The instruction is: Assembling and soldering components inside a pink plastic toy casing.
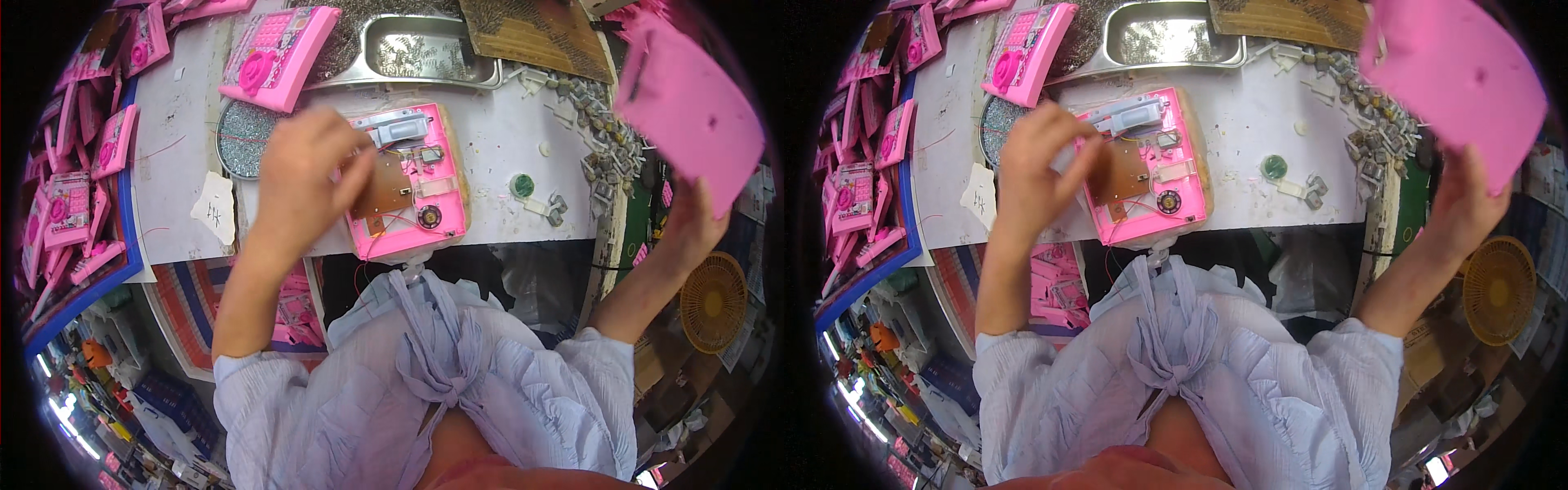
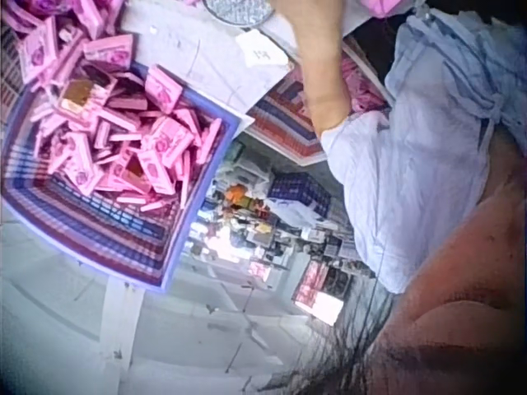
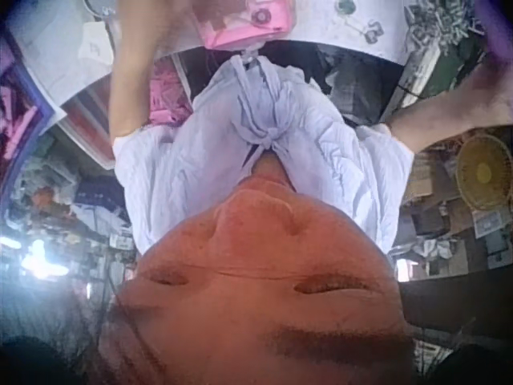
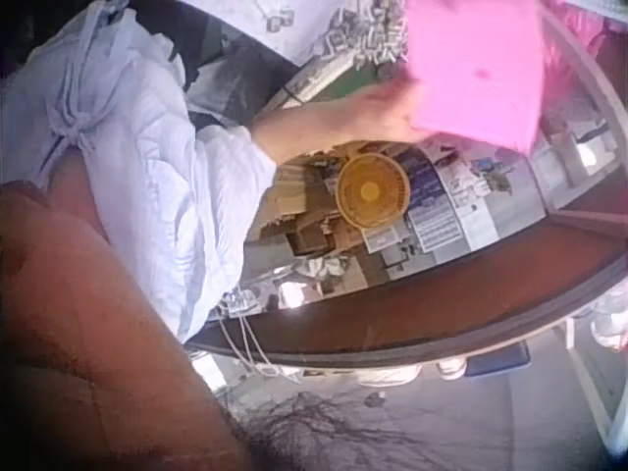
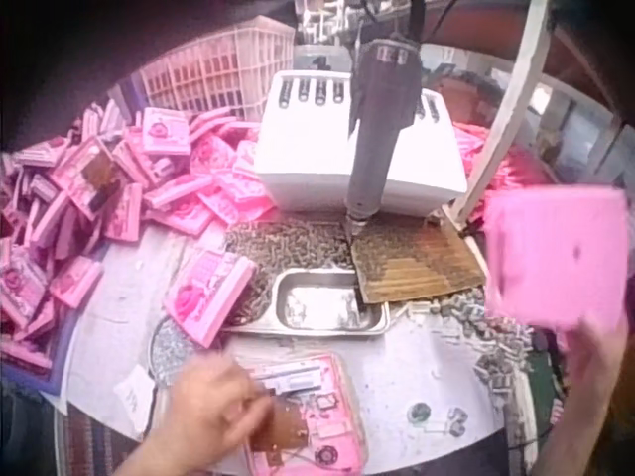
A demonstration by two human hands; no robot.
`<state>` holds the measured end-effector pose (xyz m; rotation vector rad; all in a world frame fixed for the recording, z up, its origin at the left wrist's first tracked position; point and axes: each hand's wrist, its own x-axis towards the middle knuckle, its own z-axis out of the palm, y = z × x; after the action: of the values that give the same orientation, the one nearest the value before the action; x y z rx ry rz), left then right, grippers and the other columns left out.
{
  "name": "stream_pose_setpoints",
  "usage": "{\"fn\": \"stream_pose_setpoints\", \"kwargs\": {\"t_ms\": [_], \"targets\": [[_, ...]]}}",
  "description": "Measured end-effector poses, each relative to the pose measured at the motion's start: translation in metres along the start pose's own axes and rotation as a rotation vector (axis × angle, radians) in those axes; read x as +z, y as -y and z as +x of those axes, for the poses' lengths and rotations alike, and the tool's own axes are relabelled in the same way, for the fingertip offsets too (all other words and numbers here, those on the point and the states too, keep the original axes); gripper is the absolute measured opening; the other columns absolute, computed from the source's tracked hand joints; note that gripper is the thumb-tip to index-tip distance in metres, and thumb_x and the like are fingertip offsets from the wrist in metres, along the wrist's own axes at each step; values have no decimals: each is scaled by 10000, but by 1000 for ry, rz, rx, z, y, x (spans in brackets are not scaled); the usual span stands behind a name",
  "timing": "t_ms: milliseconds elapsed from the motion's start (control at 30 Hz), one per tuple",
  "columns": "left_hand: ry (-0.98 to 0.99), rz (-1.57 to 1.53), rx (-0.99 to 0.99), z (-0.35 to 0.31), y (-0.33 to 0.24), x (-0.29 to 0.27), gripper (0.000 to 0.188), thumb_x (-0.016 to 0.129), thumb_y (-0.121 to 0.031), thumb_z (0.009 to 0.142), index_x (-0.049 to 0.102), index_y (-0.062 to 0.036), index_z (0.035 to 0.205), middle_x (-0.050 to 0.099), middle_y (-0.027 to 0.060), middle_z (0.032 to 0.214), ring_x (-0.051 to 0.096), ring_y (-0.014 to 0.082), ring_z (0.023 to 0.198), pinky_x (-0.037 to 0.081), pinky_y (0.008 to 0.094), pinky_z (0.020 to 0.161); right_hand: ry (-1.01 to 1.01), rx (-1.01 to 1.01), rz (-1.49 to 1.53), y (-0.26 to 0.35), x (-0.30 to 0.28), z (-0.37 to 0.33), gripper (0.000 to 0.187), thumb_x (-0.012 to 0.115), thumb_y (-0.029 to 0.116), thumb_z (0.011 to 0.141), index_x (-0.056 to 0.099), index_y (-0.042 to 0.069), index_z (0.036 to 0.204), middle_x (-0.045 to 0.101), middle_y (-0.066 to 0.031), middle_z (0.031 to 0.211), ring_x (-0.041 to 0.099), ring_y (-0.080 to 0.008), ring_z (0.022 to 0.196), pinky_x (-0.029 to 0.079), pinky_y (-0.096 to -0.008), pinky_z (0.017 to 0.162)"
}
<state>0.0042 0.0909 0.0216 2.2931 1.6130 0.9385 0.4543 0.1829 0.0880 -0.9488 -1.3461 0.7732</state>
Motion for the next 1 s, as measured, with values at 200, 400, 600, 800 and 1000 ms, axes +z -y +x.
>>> {"fn": "stream_pose_setpoints", "kwargs": {"t_ms": [200, 400, 600, 800, 1000], "targets": [[116, 196, -41, -17, -31, 50, 145, 717, -155, 867, 685, -104, 1000, 633, 49, 798, 632, 236, 715, 433, 373, 680, 72, 184, 199, -7, 60, -60, 292, 659, -43, 903, 593, -71, 1186, 674, -159, 1041, 680, -236, 852, 579, -387, 674], [99, 134, -137, -13, -33, 51, 126, 728, -134, 859, 663, -96, 960, 630, 39, 762, 657, 223, 712, 439, 368, 677, 141, 138, 199, -1, 69, -65, 320, 672, -21, 892, 579, -78, 1193, 670, -178, 1029, 679, -254, 828, 574, -402, 671], [-30, 118, -223, -22, -2, 38, 100, 759, -150, 829, 704, -93, 890, 623, 60, 850, 634, 270, 770, 424, 411, 705, 266, 134, 238, -14, 71, -74, 410, 682, 24, 894, 530, -88, 1258, 654, -203, 1069, 679, -267, 845, 567, -385, 664], [-109, -36, -243, -19, -10, 31, 225, 775, -138, 816, 683, -60, 1006, 608, 95, 915, 620, 240, 833, 447, 386, 748, 219, 119, 333, -14, 90, -86, 438, 689, 54, 905, 530, -64, 1296, 666, -193, 1095, 690, -272, 842, 575, -395, 670], [-30, -1219, -512, -16, -65, 41, 422, 651, -243, 995, 550, 11, 1316, 646, 88, 1169, 614, 187, 1070, 500, 379, 923, 400, 114, 273, -16, 161, -118, 453, 713, 61, 912, 556, -38, 1326, 672, -163, 1155, 697, -231, 942, 601, -390, 783]]}}
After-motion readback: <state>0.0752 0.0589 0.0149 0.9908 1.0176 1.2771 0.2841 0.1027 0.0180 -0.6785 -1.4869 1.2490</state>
